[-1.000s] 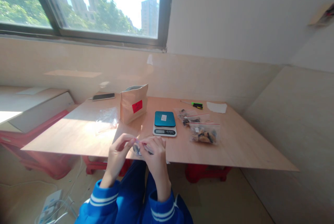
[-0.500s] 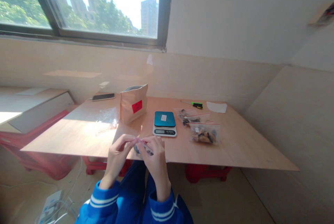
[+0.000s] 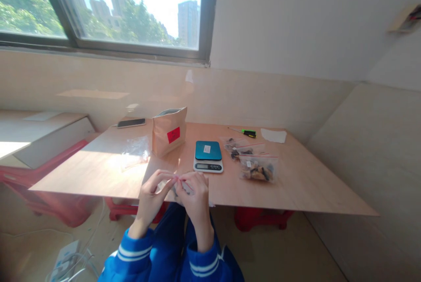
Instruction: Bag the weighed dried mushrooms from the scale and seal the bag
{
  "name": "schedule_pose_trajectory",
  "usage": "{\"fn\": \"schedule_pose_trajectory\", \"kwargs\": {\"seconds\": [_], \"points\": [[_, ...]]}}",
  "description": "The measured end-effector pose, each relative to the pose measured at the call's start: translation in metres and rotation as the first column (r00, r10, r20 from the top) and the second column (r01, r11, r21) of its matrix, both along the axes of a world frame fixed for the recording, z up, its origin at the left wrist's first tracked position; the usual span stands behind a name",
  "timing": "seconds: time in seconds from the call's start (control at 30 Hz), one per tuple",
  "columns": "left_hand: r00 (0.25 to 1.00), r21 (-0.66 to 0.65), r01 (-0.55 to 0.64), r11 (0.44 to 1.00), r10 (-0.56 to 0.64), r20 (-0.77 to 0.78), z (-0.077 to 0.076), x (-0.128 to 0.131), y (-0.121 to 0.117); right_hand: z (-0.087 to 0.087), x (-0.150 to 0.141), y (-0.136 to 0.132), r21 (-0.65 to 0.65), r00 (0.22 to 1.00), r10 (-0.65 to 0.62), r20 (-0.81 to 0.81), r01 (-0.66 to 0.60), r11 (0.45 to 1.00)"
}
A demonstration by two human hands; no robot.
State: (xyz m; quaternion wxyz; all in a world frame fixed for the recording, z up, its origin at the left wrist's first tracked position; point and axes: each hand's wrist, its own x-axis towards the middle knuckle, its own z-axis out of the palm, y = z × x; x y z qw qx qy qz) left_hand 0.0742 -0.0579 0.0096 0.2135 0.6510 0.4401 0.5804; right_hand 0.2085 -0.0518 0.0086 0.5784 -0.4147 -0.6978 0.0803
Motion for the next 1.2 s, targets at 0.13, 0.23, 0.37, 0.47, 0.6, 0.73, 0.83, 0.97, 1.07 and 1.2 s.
{"fn": "schedule_pose_trajectory", "kwargs": {"seconds": [0.13,0.23,0.37,0.47,0.6,0.73,0.83,0.97,1.07,1.2], "points": [[0.994,-0.030,-0.091,0.995,0.093,0.064,-0.002,0.003,-0.001,-0.004,-0.003,0.002,-0.045,1.000,0.020,-0.015,-0.021,0.999],[0.972,-0.130,-0.164,0.978,0.183,0.148,-0.004,0.002,-0.002,-0.007,-0.002,0.004,-0.069,1.000,0.016,0.013,-0.015,0.997],[0.970,-0.224,-0.134,0.965,0.174,0.171,-0.003,-0.004,-0.002,-0.009,0.000,0.006,-0.070,0.998,-0.022,0.057,0.026,0.997],[0.985,-0.223,-0.059,0.973,0.093,0.146,0.000,-0.007,0.000,-0.009,0.000,0.006,-0.077,0.998,-0.041,0.046,0.045,0.996],[0.998,-0.212,0.038,0.977,-0.026,0.056,0.003,-0.007,0.001,-0.010,0.001,0.005,-0.058,0.997,-0.070,0.039,0.072,0.996],[0.999,-0.155,0.014,0.988,-0.020,-0.036,0.000,-0.004,0.003,-0.014,0.000,0.006,-0.045,0.992,-0.102,0.072,0.105,0.993],[0.998,-0.137,-0.007,0.990,-0.002,-0.064,-0.002,-0.003,0.004,-0.017,-0.004,0.006,-0.038,0.989,-0.129,0.068,0.132,0.991],[0.998,-0.128,-0.027,0.991,0.020,-0.060,-0.001,-0.001,0.003,-0.018,-0.006,0.006,-0.048,0.992,-0.127,0.017,0.127,0.991],[1.000,-0.157,-0.026,0.987,0.025,-0.010,0.000,-0.002,0.002,-0.018,-0.002,0.008,-0.096,0.999,-0.024,0.023,0.026,0.995],[0.996,-0.204,-0.061,0.977,0.072,0.049,-0.001,-0.009,0.000,-0.021,0.008,0.012,-0.142,0.997,0.045,0.057,-0.036,0.989]]}}
